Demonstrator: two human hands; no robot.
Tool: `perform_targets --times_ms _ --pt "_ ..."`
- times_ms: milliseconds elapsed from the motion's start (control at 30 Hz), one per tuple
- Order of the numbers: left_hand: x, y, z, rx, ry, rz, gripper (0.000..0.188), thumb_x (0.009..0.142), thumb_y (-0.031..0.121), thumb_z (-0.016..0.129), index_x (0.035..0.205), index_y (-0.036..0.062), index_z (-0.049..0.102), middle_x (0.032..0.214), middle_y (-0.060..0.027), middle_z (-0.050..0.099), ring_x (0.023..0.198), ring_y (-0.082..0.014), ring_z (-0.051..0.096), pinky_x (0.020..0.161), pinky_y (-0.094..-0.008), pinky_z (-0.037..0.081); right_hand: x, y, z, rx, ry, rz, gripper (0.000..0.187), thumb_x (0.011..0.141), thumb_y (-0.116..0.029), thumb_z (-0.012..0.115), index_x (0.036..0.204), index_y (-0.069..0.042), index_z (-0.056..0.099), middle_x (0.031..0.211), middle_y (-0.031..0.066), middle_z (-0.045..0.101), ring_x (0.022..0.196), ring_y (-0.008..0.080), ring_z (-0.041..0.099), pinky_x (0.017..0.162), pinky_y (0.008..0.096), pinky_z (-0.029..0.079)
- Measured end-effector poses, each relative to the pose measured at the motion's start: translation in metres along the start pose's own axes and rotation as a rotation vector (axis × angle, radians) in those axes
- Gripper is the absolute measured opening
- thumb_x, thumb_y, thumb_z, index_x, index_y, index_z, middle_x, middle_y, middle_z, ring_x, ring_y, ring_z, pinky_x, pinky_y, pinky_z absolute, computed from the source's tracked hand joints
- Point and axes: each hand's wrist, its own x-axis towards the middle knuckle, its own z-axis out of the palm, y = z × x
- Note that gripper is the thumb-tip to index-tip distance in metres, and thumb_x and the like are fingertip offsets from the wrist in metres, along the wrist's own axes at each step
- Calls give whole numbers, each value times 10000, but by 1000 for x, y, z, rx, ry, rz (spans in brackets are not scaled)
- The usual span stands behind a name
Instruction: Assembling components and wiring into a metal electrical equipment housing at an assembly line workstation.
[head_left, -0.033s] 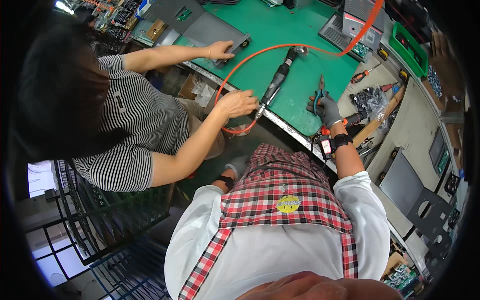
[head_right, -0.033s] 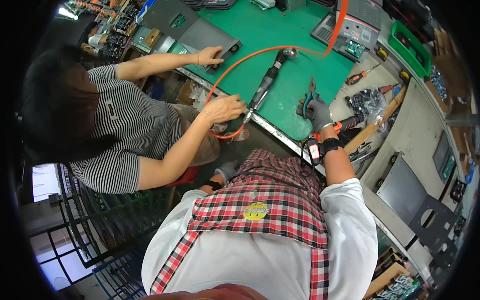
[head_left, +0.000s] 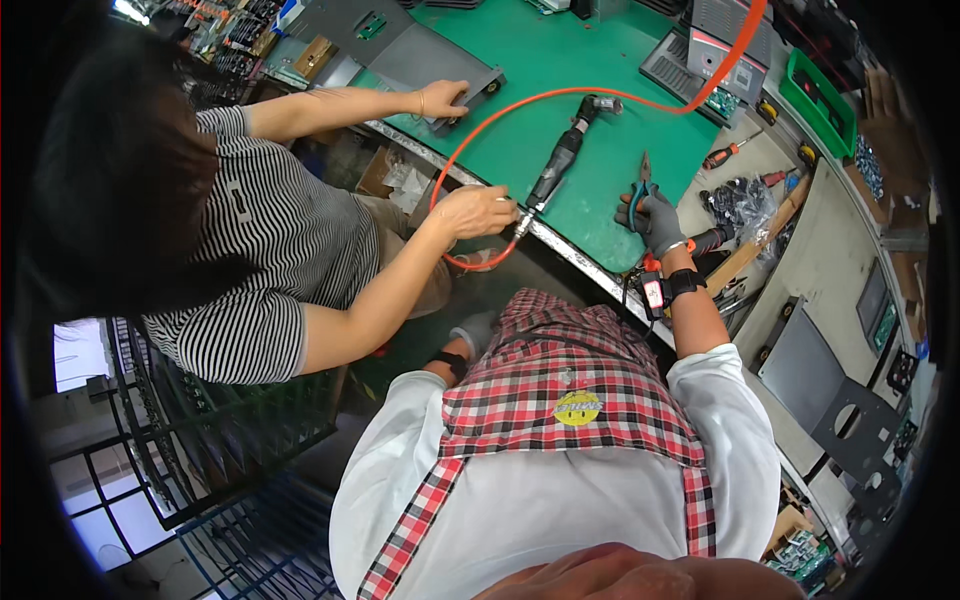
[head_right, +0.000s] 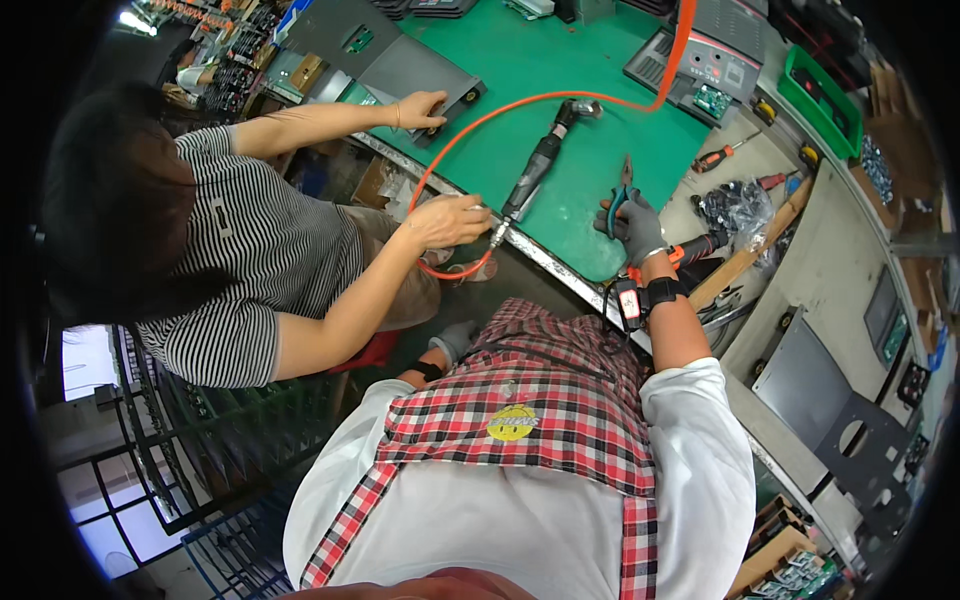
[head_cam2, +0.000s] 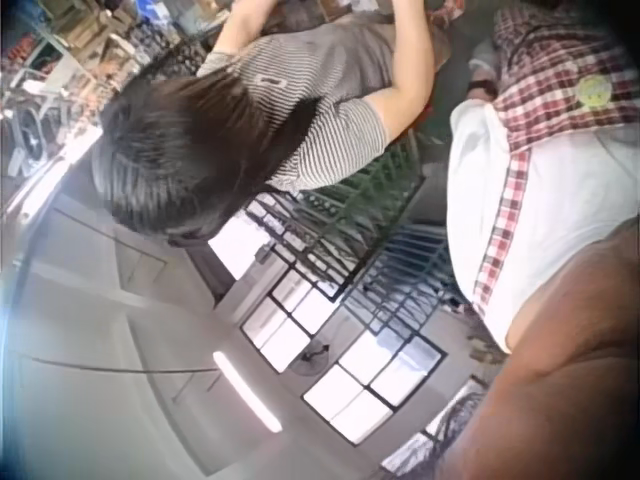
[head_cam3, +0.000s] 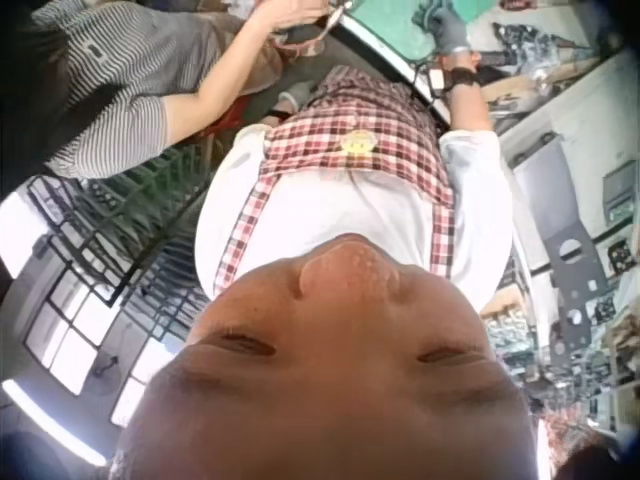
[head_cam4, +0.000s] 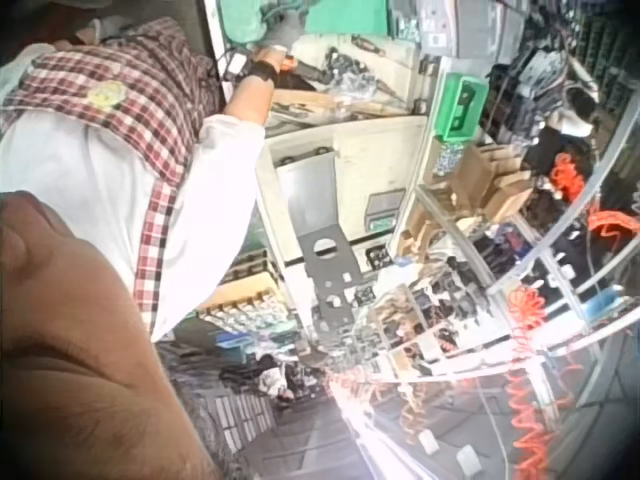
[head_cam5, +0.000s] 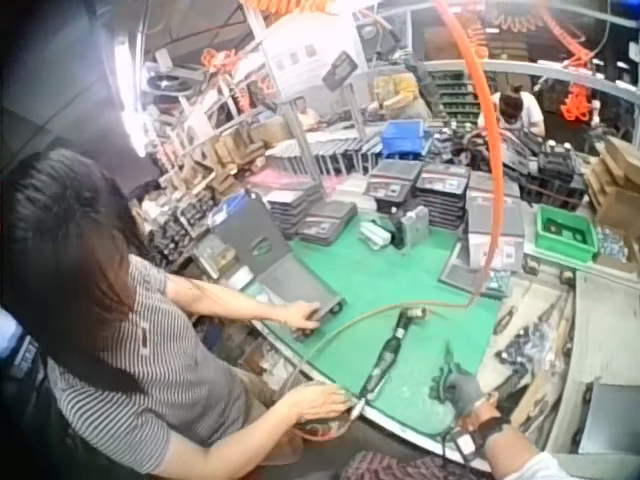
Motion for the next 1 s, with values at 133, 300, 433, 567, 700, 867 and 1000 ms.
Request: perform_targets --times_ms 133,300,433,567,700,867,1000 --pt "-5 -15 9 -90 99 84 306 803 173 481 1063 25 542 1018 -234 565 969 -380 528 818 -384 417 -1 -2 12 -125 72 -7 352 755 -52 445 1097 15 393 934 183 550 690 298 593 617 401 549" --pt "-8 -41 24 -34 135 27 324 818 248 502 1062 43 554 986 -211 582 919 -386 540 786 -391 429 9 -14 26 -619 238 -143 291 753 -100 494 1018 19 480 806 135 578 602 236 583 532 338 500" --pt "-7 -57 33 -70 132 -6 301 810 278 501 943 25 594 930 -226 587 865 -386 554 747 -410 439 35 -20 9 -1175 290 -280 265 731 -143 534 936 22 562 673 92 582 554 183 569 485 308 451" --pt "-6 -62 40 -109 211 40 271 809 268 488 886 22 571 873 -240 575 819 -413 539 712 -430 435 54 -1 -20 -1061 245 -469 317 714 -152 532 970 33 563 664 90 594 522 172 562 477 312 464" --pt "-4 -58 39 -112 190 25 268 801 277 487 898 39 565 876 -231 579 829 -402 544 721 -426 434 51 5 -26 -938 232 -378 245 723 -113 506 929 11 549 630 88 568 412 156 513 404 286 451" --pt "-3 -52 30 -159 162 -27 275 764 278 509 914 57 578 908 -201 591 866 -373 551 745 -404 431 15 -7 -12 -799 174 -144 167 735 -65 488 892 -20 523 617 83 551 396 139 482 355 239 393" --pt "-2 -50 27 -169 150 -28 277 752 278 520 912 61 582 910 -191 595 869 -360 556 747 -393 431 -33 -18 -4 -747 106 -29 213 740 -45 473 946 -10 513 681 88 580 438 128 498 379 222 393"
